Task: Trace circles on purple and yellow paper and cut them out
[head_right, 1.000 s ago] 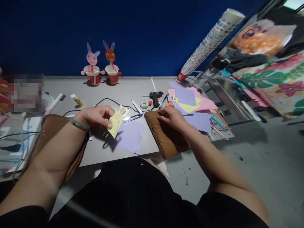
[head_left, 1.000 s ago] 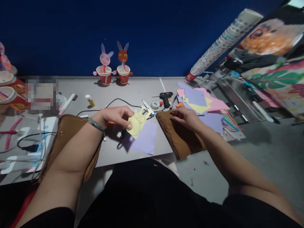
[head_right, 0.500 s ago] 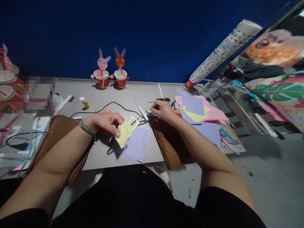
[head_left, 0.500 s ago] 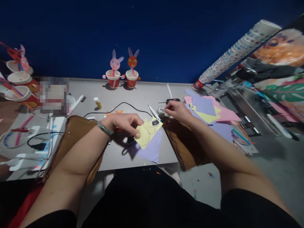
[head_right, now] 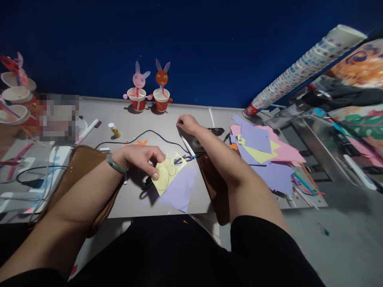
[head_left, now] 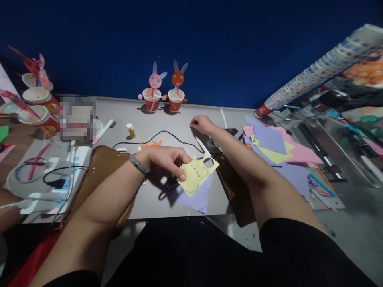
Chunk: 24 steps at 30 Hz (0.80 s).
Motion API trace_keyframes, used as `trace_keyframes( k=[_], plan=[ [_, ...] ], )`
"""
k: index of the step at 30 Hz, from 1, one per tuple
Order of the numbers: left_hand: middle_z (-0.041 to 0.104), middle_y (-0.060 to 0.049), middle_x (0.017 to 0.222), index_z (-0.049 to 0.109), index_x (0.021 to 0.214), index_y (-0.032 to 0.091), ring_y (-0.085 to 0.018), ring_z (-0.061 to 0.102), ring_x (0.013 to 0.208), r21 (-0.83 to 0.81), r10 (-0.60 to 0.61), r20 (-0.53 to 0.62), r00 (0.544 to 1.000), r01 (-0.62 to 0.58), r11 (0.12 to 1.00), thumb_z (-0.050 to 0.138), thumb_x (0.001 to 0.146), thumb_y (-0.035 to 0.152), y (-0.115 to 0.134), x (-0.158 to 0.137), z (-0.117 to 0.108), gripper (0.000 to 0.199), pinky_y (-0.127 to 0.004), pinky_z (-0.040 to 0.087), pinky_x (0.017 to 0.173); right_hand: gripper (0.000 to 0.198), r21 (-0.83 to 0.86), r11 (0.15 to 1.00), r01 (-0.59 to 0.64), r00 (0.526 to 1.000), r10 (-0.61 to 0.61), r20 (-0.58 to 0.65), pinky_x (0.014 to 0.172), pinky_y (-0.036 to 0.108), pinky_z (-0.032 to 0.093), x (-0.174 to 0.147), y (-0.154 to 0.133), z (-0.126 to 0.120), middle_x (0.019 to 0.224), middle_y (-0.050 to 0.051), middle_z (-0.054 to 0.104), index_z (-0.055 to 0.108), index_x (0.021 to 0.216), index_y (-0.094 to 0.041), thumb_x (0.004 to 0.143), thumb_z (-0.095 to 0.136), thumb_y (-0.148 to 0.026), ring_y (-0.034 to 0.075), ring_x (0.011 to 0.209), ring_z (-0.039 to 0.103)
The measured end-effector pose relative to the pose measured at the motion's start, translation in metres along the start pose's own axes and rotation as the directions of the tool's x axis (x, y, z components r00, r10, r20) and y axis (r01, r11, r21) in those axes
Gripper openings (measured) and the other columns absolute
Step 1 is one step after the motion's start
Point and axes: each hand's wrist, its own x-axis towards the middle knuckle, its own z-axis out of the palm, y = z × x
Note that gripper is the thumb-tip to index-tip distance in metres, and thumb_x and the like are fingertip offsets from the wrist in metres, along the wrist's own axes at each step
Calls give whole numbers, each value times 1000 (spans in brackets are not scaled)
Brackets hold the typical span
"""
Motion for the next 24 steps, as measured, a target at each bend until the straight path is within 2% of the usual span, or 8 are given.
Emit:
trace_keyframes(
  k=[4, 6, 9, 12, 16, 20, 22, 24],
  plan=[
    [75, -9, 80, 81, 84, 15, -14, 63, 69, -28, -1, -1, 1000, 1, 1000, 85, 75, 39, -1, 1, 2, 26, -23, 52, 63, 20, 4, 1000, 7, 1000, -6, -28, 85, 32, 50, -4, -2, -1, 100, 14, 79, 76, 95, -13, 87, 58, -18, 24, 91, 67],
    [75, -9, 80, 82, 85, 15, -14, 63, 69, -22, 9, 7, 1000, -9, 1000, 84, 76, 39, 0, 1, 2, 26, -25, 53, 65, 21, 48, 999, -15, 999, 16, -27, 77, 30, 51, -4, -4, -3, 89, 12, 78, 75, 96, -12, 88, 56, -18, 21, 80, 67],
    [76, -9, 79, 82, 85, 15, -14, 63, 69, -18, 10, 11, 1000, -10, 1000, 84, 75, 39, 1, 1, 1, 26, -25, 53, 65, 12, 221, 971, -91, 996, 88, 23, 63, 25, 49, -2, -7, -7, 69, 3, 73, 74, 89, -14, 83, 63, -17, 15, 60, 63],
    [76, -8, 81, 82, 85, 16, -14, 64, 70, -32, 2, 1, 1000, -2, 999, 85, 74, 38, 2, 1, 1, 25, -24, 52, 64, 5, 331, 935, -125, 991, 104, 80, 58, 22, 47, 2, -11, -8, 65, 0, 70, 74, 81, -14, 78, 70, -13, 11, 54, 59],
    [75, -8, 81, 82, 85, 15, -14, 63, 70, -32, -8, -1, 1000, 8, 999, 85, 75, 37, 2, 1, 2, 24, -25, 53, 65, 8, 224, 971, -88, 992, 66, 108, 60, 23, 47, 8, -15, -6, 67, 1, 72, 77, 83, -14, 81, 71, -18, 12, 56, 61],
    [73, -7, 77, 81, 84, 15, -15, 62, 69, -24, -9, -2, 1000, 8, 1000, 84, 75, 37, 2, 1, 3, 24, -26, 53, 66, 12, 39, 999, -19, 998, 16, 60, 80, 30, 53, 12, -18, -1, 85, 9, 79, 78, 85, -15, 84, 67, -18, 22, 81, 71],
    [72, -7, 76, 80, 84, 15, -14, 61, 69, -26, -13, -5, 1000, 13, 1000, 84, 75, 38, 2, 1, 3, 25, -25, 53, 66, 12, 16, 1000, -14, 999, 13, 48, 87, 32, 53, 12, -19, 0, 93, 12, 80, 78, 85, -14, 84, 66, -15, 25, 91, 71],
    [72, -7, 77, 80, 84, 14, -14, 61, 69, -24, -10, -5, 1000, 10, 1000, 83, 75, 38, 2, 1, 2, 26, -26, 53, 65, 13, 25, 999, -29, 998, 28, 51, 86, 32, 53, 11, -19, -3, 93, 13, 80, 78, 87, -14, 85, 65, -14, 25, 90, 71]
  ],
)
